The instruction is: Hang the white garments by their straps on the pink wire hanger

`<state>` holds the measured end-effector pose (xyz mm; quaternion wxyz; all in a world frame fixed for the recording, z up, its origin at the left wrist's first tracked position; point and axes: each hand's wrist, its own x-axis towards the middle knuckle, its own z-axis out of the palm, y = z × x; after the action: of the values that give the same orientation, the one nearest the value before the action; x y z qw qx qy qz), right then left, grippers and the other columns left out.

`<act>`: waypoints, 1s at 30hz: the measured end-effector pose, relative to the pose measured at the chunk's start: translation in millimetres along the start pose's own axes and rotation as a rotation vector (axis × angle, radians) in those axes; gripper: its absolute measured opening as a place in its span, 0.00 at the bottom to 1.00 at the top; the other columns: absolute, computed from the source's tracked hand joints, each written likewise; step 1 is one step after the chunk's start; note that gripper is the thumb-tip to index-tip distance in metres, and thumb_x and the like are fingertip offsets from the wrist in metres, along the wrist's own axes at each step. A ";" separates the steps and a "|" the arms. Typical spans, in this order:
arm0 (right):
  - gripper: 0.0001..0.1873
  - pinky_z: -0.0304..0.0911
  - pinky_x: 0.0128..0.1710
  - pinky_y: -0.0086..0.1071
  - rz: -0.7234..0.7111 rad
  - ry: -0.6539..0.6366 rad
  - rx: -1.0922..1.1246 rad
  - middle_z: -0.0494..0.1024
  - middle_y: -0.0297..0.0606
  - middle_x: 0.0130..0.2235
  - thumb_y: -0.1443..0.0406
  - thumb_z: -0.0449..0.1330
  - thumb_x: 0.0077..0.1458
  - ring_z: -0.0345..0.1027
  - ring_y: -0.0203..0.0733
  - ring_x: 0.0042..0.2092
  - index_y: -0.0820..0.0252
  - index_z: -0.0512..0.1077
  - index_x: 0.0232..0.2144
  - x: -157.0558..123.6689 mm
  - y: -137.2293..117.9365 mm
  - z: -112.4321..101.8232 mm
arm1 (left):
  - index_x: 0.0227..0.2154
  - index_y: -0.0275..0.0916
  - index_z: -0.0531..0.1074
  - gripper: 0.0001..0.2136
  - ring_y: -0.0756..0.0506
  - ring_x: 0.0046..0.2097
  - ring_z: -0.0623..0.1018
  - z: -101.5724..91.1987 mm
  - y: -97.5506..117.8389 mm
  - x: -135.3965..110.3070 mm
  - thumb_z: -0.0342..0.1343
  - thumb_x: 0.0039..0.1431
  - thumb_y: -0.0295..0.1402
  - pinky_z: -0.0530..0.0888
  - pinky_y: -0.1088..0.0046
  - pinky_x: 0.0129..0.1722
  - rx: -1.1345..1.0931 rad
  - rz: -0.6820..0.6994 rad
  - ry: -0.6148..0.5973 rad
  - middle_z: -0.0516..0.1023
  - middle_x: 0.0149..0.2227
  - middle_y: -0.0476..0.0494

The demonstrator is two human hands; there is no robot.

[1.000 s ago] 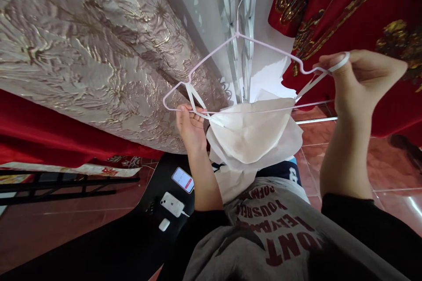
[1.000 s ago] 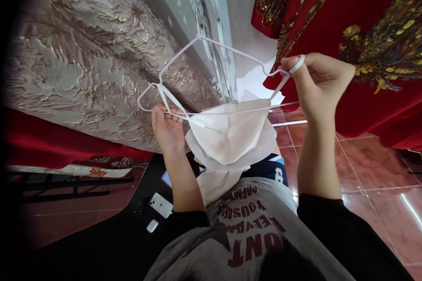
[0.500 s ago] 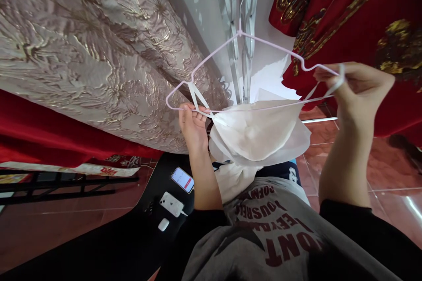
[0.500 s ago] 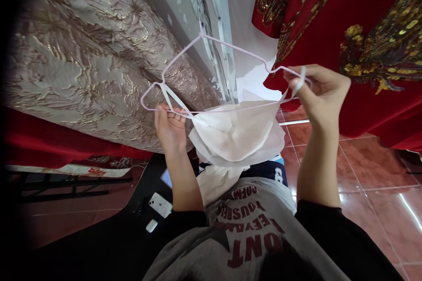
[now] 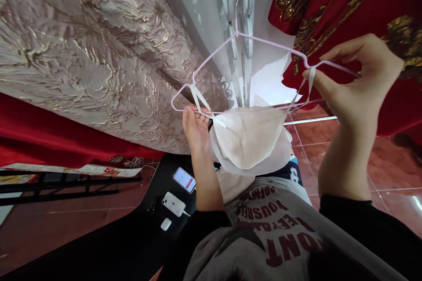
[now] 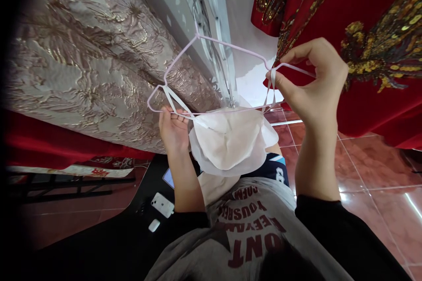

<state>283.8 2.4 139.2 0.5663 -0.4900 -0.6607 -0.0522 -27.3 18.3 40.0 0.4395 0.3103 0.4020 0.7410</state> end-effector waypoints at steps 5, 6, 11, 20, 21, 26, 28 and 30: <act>0.12 0.65 0.58 0.57 -0.137 0.046 -0.060 0.83 0.43 0.45 0.60 0.68 0.60 0.76 0.57 0.51 0.50 0.80 0.46 -7.7 -17.6 -4.9 | 0.32 0.42 0.67 0.22 0.49 0.32 0.79 2.6 -2.6 -5.8 0.67 0.60 0.54 0.75 0.70 0.40 0.016 -0.004 -0.018 0.80 0.30 0.48; 0.11 0.65 0.59 0.57 -0.154 0.038 -0.014 0.83 0.42 0.45 0.61 0.66 0.61 0.76 0.57 0.52 0.48 0.79 0.47 -11.5 -22.1 -1.4 | 0.32 0.42 0.67 0.21 0.50 0.31 0.79 3.8 -2.3 -7.0 0.67 0.61 0.53 0.75 0.70 0.40 0.020 -0.005 -0.024 0.81 0.30 0.47; 0.13 0.70 0.54 0.53 -0.151 -0.456 0.249 0.84 0.39 0.51 0.60 0.62 0.64 0.78 0.54 0.53 0.47 0.78 0.50 -36.4 -26.9 50.1 | 0.33 0.42 0.68 0.21 0.50 0.31 0.78 10.3 1.5 -15.5 0.65 0.61 0.55 0.75 0.71 0.39 0.073 0.003 -0.026 0.84 0.34 0.45; 0.11 0.58 0.55 0.48 -0.023 -0.488 0.173 0.87 0.35 0.42 0.61 0.59 0.67 0.77 0.48 0.43 0.48 0.82 0.43 -57.8 -4.3 88.0 | 0.31 0.40 0.81 0.19 0.47 0.30 0.81 -17.0 8.2 -39.3 0.63 0.64 0.53 0.77 0.70 0.40 0.355 0.084 -0.098 0.82 0.27 0.45; 0.11 0.58 0.54 0.48 -0.017 -0.493 0.184 0.87 0.35 0.42 0.61 0.59 0.67 0.77 0.47 0.43 0.48 0.82 0.43 -57.1 -5.4 85.9 | 0.30 0.40 0.81 0.19 0.48 0.29 0.80 -19.8 12.8 -41.6 0.63 0.64 0.52 0.77 0.70 0.37 0.370 0.076 -0.096 0.82 0.26 0.45; 0.11 0.58 0.54 0.47 0.014 -0.523 0.201 0.87 0.35 0.42 0.61 0.58 0.68 0.77 0.46 0.42 0.49 0.82 0.43 -57.3 -11.3 82.9 | 0.29 0.40 0.82 0.16 0.47 0.27 0.80 -20.9 46.7 -47.5 0.65 0.62 0.49 0.67 0.74 0.23 0.349 0.067 -0.062 0.83 0.28 0.43; 0.11 0.57 0.54 0.46 0.009 -0.517 0.205 0.87 0.34 0.41 0.62 0.58 0.68 0.76 0.46 0.41 0.49 0.82 0.43 -60.2 -13.0 84.1 | 0.32 0.40 0.84 0.17 0.47 0.29 0.80 -15.1 62.6 -45.3 0.66 0.59 0.51 0.66 0.74 0.21 0.260 0.017 -0.133 0.83 0.31 0.40; 0.11 0.57 0.54 0.46 -0.007 -0.509 0.222 0.87 0.34 0.42 0.62 0.58 0.68 0.76 0.45 0.42 0.49 0.82 0.44 -64.0 -15.3 85.5 | 0.41 0.40 0.85 0.23 0.44 0.38 0.83 -6.3 77.5 -40.6 0.65 0.57 0.55 0.70 0.74 0.23 0.140 -0.046 -0.238 0.85 0.40 0.36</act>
<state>205.6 10.3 65.2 0.4323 -0.4200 -0.7849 0.1436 -46.5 -42.8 99.9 0.4782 0.4167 0.4045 0.6588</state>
